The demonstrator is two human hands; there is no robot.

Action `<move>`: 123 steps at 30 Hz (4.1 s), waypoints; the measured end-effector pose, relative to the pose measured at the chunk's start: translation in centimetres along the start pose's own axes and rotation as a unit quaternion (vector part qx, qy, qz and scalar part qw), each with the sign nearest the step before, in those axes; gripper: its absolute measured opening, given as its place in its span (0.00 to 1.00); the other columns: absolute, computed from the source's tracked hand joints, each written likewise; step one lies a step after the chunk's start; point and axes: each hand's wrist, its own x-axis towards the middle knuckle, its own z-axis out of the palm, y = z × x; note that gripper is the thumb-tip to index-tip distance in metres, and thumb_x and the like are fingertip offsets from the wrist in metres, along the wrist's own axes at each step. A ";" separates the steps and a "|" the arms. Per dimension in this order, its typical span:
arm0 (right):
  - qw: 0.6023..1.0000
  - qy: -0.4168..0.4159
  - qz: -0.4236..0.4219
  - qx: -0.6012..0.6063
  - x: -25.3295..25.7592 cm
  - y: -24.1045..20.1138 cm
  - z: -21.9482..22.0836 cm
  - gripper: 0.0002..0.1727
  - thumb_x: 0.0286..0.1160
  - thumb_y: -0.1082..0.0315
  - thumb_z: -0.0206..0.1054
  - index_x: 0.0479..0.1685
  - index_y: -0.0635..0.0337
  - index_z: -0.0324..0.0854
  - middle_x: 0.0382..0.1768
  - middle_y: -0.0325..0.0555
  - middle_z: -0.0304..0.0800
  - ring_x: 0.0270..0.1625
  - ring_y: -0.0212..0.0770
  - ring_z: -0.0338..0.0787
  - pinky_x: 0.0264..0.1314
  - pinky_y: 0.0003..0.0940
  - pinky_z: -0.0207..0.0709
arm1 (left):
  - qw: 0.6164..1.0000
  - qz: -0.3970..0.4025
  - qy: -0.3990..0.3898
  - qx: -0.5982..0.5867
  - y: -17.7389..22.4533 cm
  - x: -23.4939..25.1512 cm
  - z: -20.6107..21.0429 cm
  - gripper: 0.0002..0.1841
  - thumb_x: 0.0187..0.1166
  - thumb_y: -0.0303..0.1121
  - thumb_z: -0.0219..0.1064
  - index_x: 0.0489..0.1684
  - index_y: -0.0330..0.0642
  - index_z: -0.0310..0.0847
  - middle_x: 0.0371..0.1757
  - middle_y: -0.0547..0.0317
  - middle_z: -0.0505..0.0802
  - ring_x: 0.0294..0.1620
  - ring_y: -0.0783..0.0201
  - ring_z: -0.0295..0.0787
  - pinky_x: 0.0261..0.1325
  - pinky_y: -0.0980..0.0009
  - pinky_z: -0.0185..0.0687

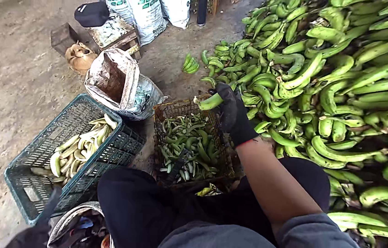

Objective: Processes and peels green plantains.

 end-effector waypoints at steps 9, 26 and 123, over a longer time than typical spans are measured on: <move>0.977 -0.021 -0.197 -0.076 -3.7 -2.3 1.4 0.23 0.82 0.56 0.67 0.72 0.53 0.73 0.58 0.44 0.87 0.52 0.40 0.91 0.52 0.40 0.90 | 0.862 0.377 -0.157 -0.299 24.4 -2.0 14.4 0.27 0.86 0.50 0.60 0.75 0.41 0.74 0.42 0.71 0.88 0.38 0.76 0.84 0.45 0.74 0.85; 0.962 0.040 -0.235 -0.133 -4.8 -2.4 1.4 0.25 0.83 0.55 0.66 0.77 0.43 0.71 0.63 0.35 0.84 0.45 0.30 0.88 0.41 0.30 0.85 | 0.762 0.286 -0.356 -0.460 32.1 -4.4 27.7 0.22 0.90 0.45 0.47 0.59 0.35 0.77 0.19 0.68 0.80 0.17 0.72 0.78 0.24 0.74 0.82; 0.584 -0.232 0.182 -0.756 5.9 14.7 5.5 0.27 0.86 0.49 0.56 0.65 0.63 0.82 0.61 0.65 0.87 0.66 0.67 0.86 0.65 0.73 0.74 | 0.745 0.216 -0.074 -0.627 27.0 11.1 9.8 0.35 0.94 0.55 0.24 0.46 0.51 0.82 0.19 0.72 0.82 0.20 0.71 0.82 0.36 0.67 0.90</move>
